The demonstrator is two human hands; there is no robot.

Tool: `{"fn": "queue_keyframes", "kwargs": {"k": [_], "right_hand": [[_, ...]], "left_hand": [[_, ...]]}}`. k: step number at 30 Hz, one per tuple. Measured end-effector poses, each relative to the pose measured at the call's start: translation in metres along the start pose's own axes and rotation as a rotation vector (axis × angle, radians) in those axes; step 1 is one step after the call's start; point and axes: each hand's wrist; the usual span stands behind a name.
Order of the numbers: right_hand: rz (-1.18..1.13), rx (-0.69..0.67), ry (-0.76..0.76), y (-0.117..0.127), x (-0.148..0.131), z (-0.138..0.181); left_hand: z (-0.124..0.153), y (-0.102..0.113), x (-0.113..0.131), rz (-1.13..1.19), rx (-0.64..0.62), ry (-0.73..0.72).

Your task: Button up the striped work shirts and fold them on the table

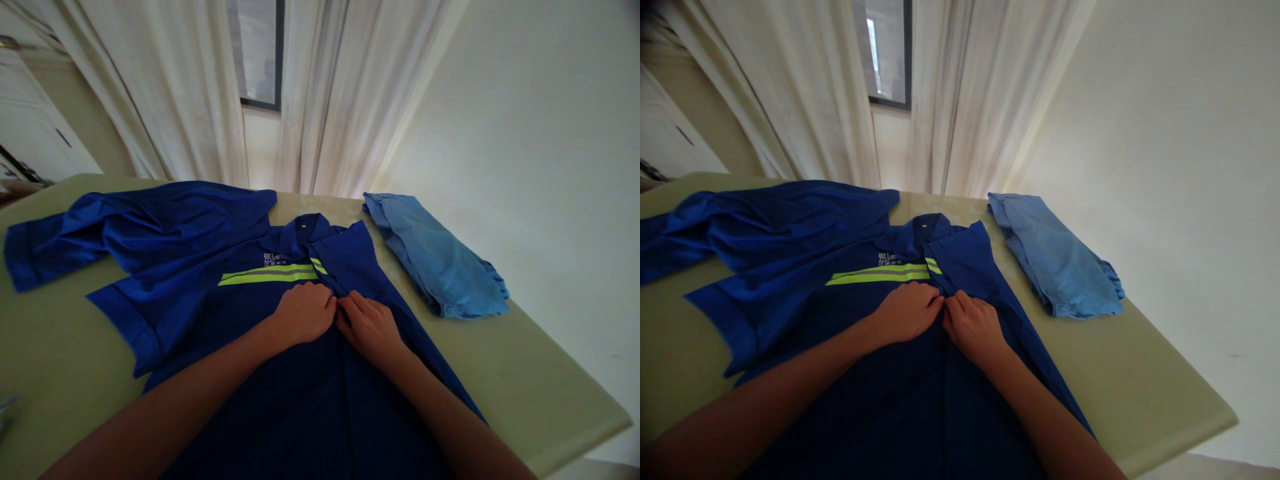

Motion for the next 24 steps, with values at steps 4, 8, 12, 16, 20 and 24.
{"fn": "queue_keyframes", "kwargs": {"k": [4, 8, 12, 16, 20, 24], "right_hand": [[0.061, -0.004, -0.020, 0.0013, -0.0015, -0.0024], [0.051, -0.040, -0.074, 0.0052, -0.0024, -0.0037], [-0.130, -0.103, -0.125, 0.0082, -0.0025, -0.0024], [-0.291, -0.103, -0.165, 0.0096, -0.0029, -0.0010], [-0.488, -0.133, -0.168, 0.0092, -0.0028, -0.0026], [-0.453, -0.094, -0.229, 0.0019, -0.0020, -0.0038]], "left_hand": [[0.0018, 0.0019, 0.0010, 0.031, 0.017, -0.019], [-0.0006, 0.0047, -0.0031, 0.050, 0.043, -0.023], [-0.0033, 0.0077, -0.0059, 0.069, 0.067, -0.013], [-0.0013, 0.0094, -0.0035, 0.084, 0.024, -0.022], [-0.0015, 0.0083, -0.0025, 0.151, 0.023, -0.072], [-0.0047, 0.0018, -0.0027, 0.144, 0.050, -0.080]]}}
Point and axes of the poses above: each hand's wrist, its own z-axis away from the middle knuckle, its own y-axis out of the back of the hand, x = y × z
